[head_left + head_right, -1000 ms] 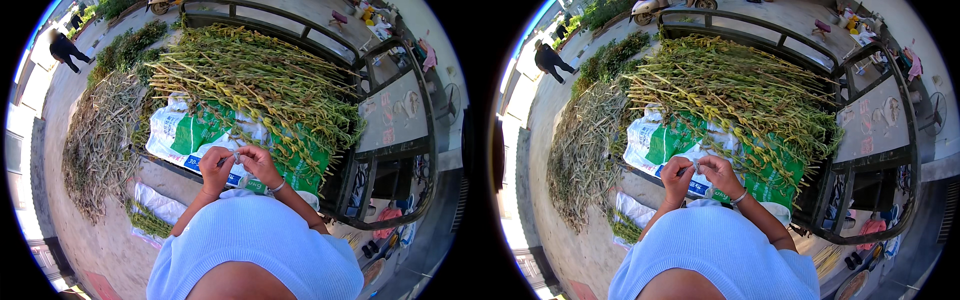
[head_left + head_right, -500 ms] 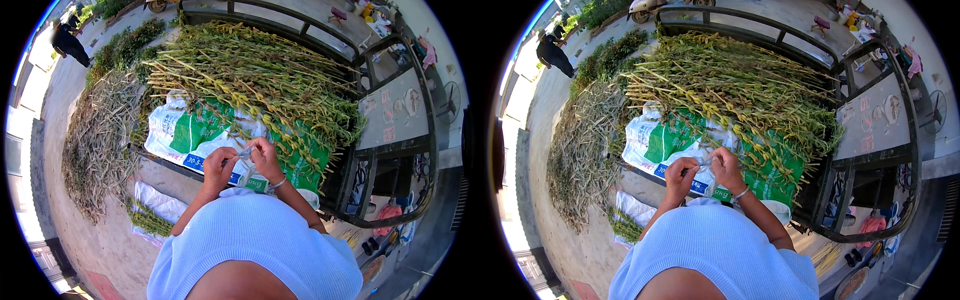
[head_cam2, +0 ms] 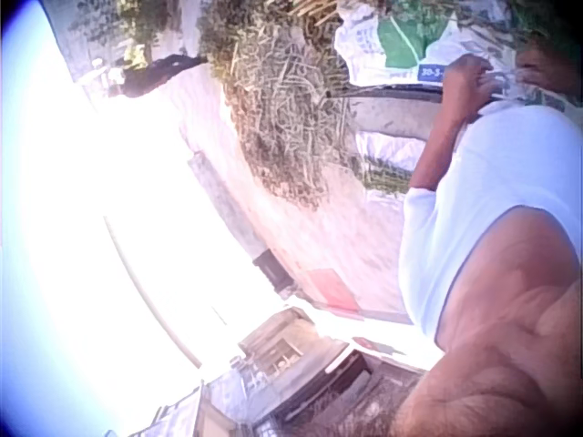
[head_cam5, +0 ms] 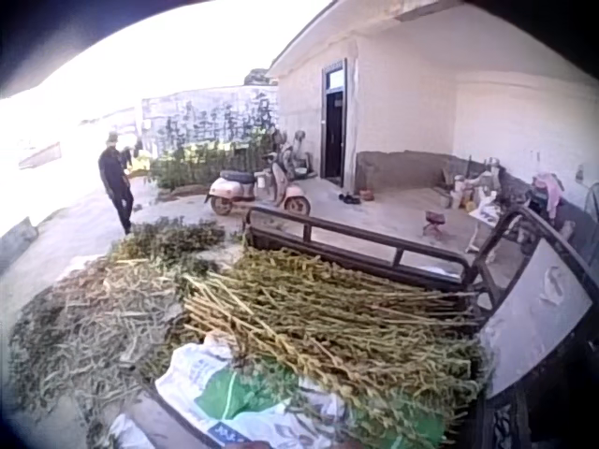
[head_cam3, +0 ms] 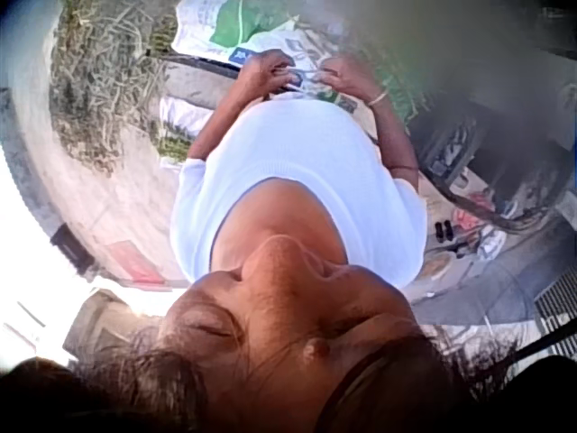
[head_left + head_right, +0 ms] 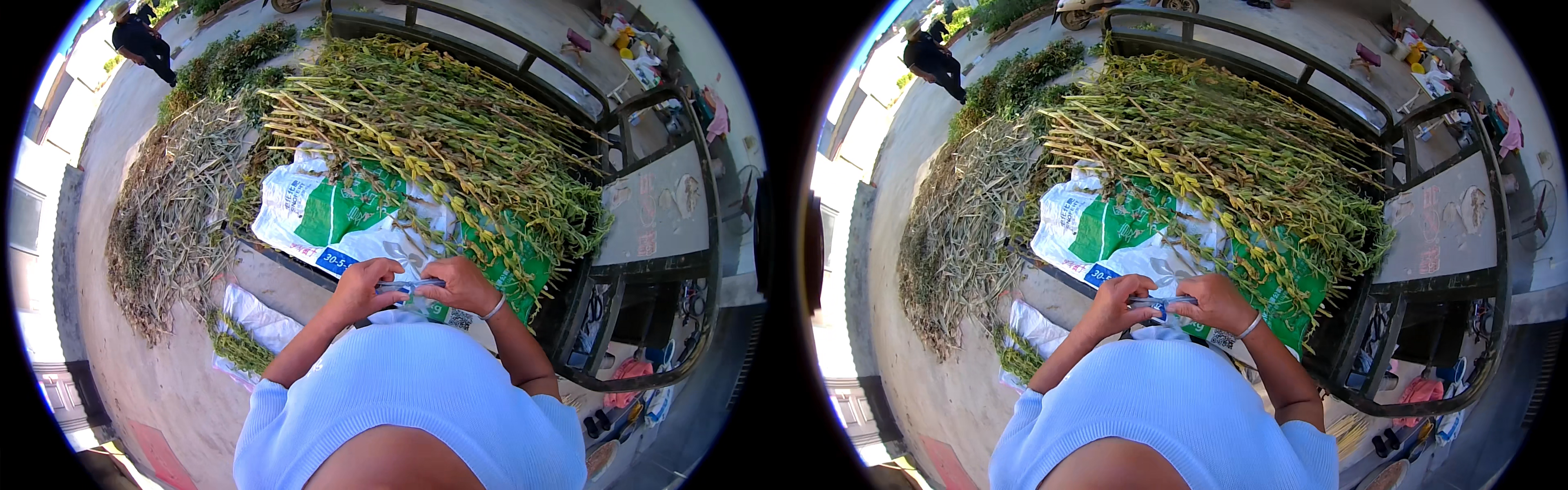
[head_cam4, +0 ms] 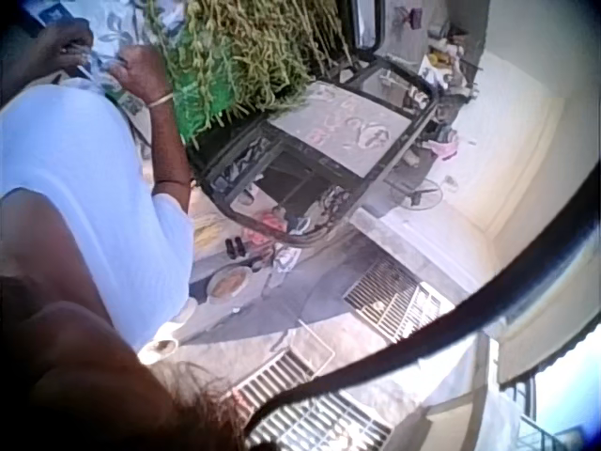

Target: The person bundles long green plant stalks using white plastic ties. They gather stalks from a pile on a cart, align them, and secure them with ties. The person then places the finished bundles onto a white sack on the ground.

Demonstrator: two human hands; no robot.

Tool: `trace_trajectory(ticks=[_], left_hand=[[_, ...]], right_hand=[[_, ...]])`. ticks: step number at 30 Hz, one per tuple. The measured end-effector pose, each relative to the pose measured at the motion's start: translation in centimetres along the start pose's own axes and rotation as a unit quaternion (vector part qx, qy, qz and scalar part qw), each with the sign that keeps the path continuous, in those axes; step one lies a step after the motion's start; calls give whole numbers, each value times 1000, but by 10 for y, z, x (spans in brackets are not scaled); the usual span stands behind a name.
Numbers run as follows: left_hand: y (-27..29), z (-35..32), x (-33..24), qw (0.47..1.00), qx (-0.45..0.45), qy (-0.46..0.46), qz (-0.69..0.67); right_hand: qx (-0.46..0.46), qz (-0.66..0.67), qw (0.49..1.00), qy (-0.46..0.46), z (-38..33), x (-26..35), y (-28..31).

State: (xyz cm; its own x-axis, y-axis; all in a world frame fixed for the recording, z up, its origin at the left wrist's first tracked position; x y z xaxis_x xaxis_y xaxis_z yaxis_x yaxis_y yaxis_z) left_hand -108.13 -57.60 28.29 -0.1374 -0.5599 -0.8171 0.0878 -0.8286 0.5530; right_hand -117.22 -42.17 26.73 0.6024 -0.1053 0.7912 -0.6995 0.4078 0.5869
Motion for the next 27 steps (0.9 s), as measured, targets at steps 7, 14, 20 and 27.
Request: trace_trajectory(ticks=[7,14,20,27], left_hand=[[-2,-29,37,978,132,-33,-157],[-25,-33,31,776,57,120,-616],[-25,-31,36,796,100,167,-573],[4,-42,70,891,66,128,-430]], right_hand=[[-151,542,818,-122,-24,-2,4],[-312,846,430,-50,-5,-43,-33],[-420,694,550,-200,-1,-57,-31],[-426,654,588,-213,0,-66,-39]])
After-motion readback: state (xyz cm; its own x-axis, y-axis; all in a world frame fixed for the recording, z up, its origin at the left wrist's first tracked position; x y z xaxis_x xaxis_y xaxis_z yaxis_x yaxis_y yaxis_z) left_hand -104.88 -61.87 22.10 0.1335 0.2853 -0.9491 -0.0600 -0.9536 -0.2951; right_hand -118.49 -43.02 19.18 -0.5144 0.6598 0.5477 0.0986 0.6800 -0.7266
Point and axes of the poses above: each hand's wrist, its own z-axis towards the middle knuckle, its own y-axis out of the back of the hand, x = y × z, the point moved 5 cm from there along z, towards the middle knuckle, and after that the axes turned 3 degrees about z, right-handed, at the moved point
